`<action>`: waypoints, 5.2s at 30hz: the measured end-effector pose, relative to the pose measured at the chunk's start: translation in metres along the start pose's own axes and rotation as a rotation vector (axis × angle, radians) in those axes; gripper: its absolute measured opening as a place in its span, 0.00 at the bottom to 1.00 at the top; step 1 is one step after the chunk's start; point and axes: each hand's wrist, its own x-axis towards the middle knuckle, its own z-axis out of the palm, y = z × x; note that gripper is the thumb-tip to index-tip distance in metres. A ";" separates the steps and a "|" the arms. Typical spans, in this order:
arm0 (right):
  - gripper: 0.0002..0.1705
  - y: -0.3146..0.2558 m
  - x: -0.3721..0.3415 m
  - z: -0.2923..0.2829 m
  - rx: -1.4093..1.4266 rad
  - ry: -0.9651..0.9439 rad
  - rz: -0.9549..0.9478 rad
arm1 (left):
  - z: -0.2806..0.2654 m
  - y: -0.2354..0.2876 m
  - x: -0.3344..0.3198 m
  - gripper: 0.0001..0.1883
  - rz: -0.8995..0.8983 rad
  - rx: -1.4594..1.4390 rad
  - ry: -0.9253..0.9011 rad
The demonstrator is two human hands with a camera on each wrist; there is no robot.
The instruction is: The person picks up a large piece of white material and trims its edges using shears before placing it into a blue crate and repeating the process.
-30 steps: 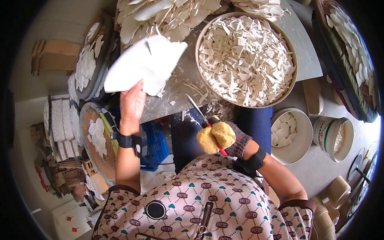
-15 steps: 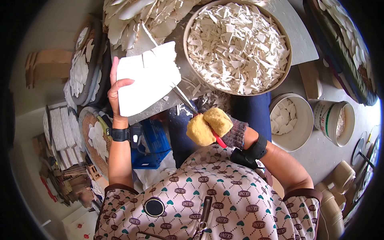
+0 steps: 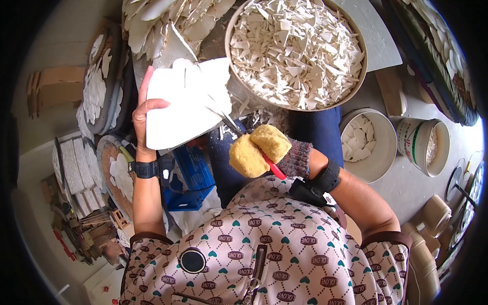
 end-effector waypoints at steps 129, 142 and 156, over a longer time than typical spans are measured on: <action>0.13 0.003 0.022 0.016 -1.875 0.336 -0.236 | 0.103 -0.009 -0.038 0.30 -0.450 -0.567 0.404; 0.10 0.009 0.023 0.013 -1.601 0.365 -0.171 | 0.089 -0.012 -0.023 0.32 -0.518 -0.493 0.287; 0.20 0.004 0.011 -0.004 -1.633 0.435 -0.130 | 0.091 -0.012 -0.025 0.31 -0.570 -0.479 0.218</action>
